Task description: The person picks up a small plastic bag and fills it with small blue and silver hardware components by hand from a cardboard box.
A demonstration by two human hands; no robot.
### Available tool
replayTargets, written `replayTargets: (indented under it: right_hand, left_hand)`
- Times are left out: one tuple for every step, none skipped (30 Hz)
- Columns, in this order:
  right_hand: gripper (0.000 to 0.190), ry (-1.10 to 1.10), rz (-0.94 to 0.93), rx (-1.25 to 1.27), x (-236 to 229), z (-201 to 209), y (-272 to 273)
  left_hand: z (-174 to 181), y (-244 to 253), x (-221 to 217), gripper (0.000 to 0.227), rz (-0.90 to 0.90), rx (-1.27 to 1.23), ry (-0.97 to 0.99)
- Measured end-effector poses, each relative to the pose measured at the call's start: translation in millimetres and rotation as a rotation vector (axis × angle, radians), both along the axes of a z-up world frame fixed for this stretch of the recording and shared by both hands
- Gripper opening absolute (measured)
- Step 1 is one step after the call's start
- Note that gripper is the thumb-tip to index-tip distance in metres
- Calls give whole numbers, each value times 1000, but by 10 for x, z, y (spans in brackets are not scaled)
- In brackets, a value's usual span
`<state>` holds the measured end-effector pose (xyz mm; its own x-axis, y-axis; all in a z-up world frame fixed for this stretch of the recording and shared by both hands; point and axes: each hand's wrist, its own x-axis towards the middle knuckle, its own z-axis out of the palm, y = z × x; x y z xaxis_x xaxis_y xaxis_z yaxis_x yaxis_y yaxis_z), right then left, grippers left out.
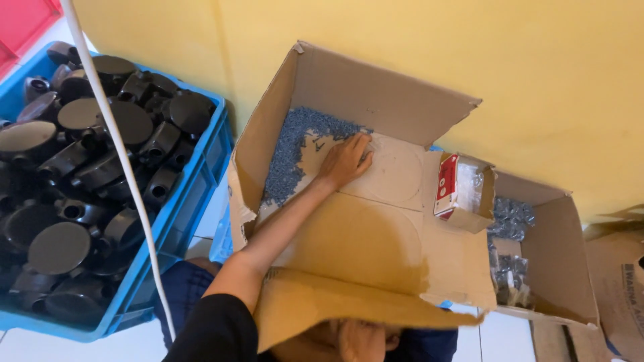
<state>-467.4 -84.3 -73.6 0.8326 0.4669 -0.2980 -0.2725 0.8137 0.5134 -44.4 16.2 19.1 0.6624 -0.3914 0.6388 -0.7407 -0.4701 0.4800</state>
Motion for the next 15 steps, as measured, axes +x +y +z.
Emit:
replayTargets:
  right_hand:
    - [33, -10, -2, 23, 360, 173, 24]
    - [32, -21, -5, 45, 692, 372, 113]
    - [32, -26, -7, 47, 700, 408, 125]
    - [45, -44, 17, 119, 710, 444, 135]
    - [59, -59, 42, 189, 711, 485, 132]
    - [59, -63, 41, 188, 698, 343, 45]
    - [67, -43, 55, 117, 674, 205, -49]
    - [75, -22, 70, 45, 653, 63, -143]
    - [75, -19, 68, 46, 752, 453, -48]
    - [81, -26, -128, 82, 855, 841, 47]
    - [91, -33, -320, 111, 958, 1241, 110]
    - [91, -29, -318, 105, 916, 1236, 48]
    - [97, -149, -240, 47, 902, 1226, -7]
    - [102, -267, -160, -11, 889, 1221, -67]
    - [102, -271, -164, -15, 803, 1074, -136]
  left_hand:
    - [24, -4, -10, 25, 2, -6, -1]
    - [49, -7, -19, 24, 4, -12, -1]
    - [57, -1, -24, 24, 2, -9, -7]
    - [64, 6, -26, 24, 5, -20, -6]
    - [65, -1, -35, 25, 8, -33, -2]
    - [75, 8, -29, 25, 6, -34, -5]
    - [76, 13, -33, 25, 1, -43, -13]
    - [75, 17, -33, 25, -4, -52, -20]
    - [71, 19, -28, 25, -6, -51, -17]
    - [65, 23, -24, 25, 2, -43, -12]
    - [62, 7, -27, 26, 14, -40, -6]
    - [45, 18, -43, 26, 16, -46, -1]
    - [48, 23, -25, 25, 0, -39, -11]
    - [56, 23, -6, 25, -16, -33, -21]
    - [55, 24, -4, 25, -21, -36, -25]
